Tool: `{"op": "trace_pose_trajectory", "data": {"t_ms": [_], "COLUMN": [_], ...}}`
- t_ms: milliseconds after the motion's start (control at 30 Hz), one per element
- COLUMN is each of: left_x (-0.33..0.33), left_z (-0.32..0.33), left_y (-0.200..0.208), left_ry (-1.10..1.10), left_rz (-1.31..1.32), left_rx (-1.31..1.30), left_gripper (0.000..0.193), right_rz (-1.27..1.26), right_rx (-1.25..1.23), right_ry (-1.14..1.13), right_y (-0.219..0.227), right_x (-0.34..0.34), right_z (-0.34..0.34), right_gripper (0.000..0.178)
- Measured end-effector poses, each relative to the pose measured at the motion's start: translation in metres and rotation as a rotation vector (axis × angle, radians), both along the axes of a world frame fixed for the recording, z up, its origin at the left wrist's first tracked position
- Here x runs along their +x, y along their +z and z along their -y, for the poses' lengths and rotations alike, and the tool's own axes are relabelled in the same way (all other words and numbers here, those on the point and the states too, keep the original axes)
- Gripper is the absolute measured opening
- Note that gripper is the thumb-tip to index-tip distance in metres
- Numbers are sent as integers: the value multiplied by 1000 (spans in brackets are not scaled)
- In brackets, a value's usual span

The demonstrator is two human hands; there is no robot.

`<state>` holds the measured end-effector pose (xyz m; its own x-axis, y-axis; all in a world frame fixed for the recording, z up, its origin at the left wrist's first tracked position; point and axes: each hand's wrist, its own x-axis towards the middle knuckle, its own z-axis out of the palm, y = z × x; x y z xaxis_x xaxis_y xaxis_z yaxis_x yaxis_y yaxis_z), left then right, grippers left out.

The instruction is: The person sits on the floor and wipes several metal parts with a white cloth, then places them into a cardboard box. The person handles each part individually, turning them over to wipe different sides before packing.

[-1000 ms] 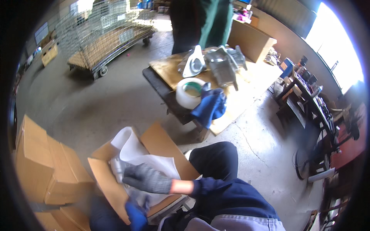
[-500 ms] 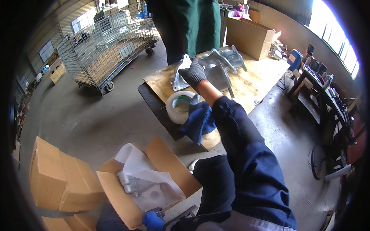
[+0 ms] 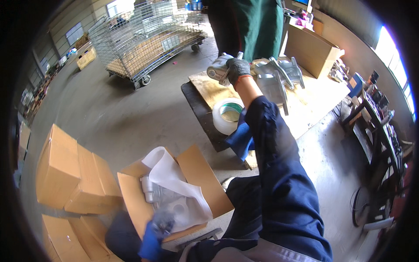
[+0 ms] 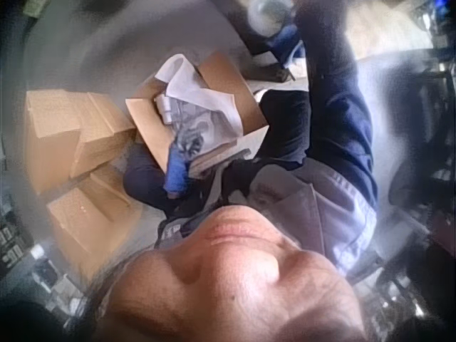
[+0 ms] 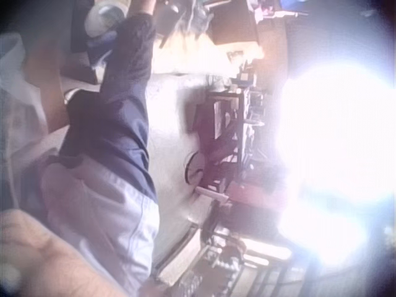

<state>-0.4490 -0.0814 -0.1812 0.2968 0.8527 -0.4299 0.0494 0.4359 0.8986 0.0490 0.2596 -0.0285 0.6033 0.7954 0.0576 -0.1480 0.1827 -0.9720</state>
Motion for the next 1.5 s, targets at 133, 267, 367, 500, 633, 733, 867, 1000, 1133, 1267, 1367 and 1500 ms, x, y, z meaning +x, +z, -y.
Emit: {"op": "trace_pose_trajectory", "data": {"t_ms": [133, 267, 367, 500, 633, 733, 867, 1000, 1133, 1267, 1367, 1500], "left_x": [63, 99, 88, 41, -6, -35, -56, -58, -50, -44, -40, -40], "left_z": [-76, -100, -86, -37, 2, 26, 24, 23, 26, 31, 31, 33], "left_y": [116, 154, 130, 125, 108, 106, 98, 87, 82, 79, 78, 78], "left_ry": [65, 92, 222, 476, 665, 804, 829, 854, 835, 827, 826, 829], "left_rz": [613, 832, 602, -359, 111, -185, -404, -226, -88, -35, -4, 11], "left_rx": [305, 265, 482, 1040, 731, 787, 964, 894, 827, 790, 776, 764], "left_gripper": [59, 64, 55, 36, 38, 39, 42, 42, 43, 43, 43, 43], "right_rz": [-52, 258, 886, 1075, 876, 832, 871, 809, 890, 876, 893, 915], "right_rx": [56, 99, 352, 694, 434, 33, -73, -179, -146, -225, -228, -215], "right_ry": [399, 601, 687, 736, 621, 1196, 1279, 1267, 1209, 1213, 1208, 1200], "right_y": [84, 93, 77, 63, -7, -79, -184, -179, -186, -187, -195, -196], "right_x": [-77, -194, -251, -275, -261, -271, -263, -269, -266, -266, -264, -262], "right_z": [119, 198, 263, 318, 341, 322, 299, 301, 302, 304, 303, 304], "right_gripper": [32, 55, 67, 73, 19, 16, 21, 25, 29, 29, 31, 34]}}
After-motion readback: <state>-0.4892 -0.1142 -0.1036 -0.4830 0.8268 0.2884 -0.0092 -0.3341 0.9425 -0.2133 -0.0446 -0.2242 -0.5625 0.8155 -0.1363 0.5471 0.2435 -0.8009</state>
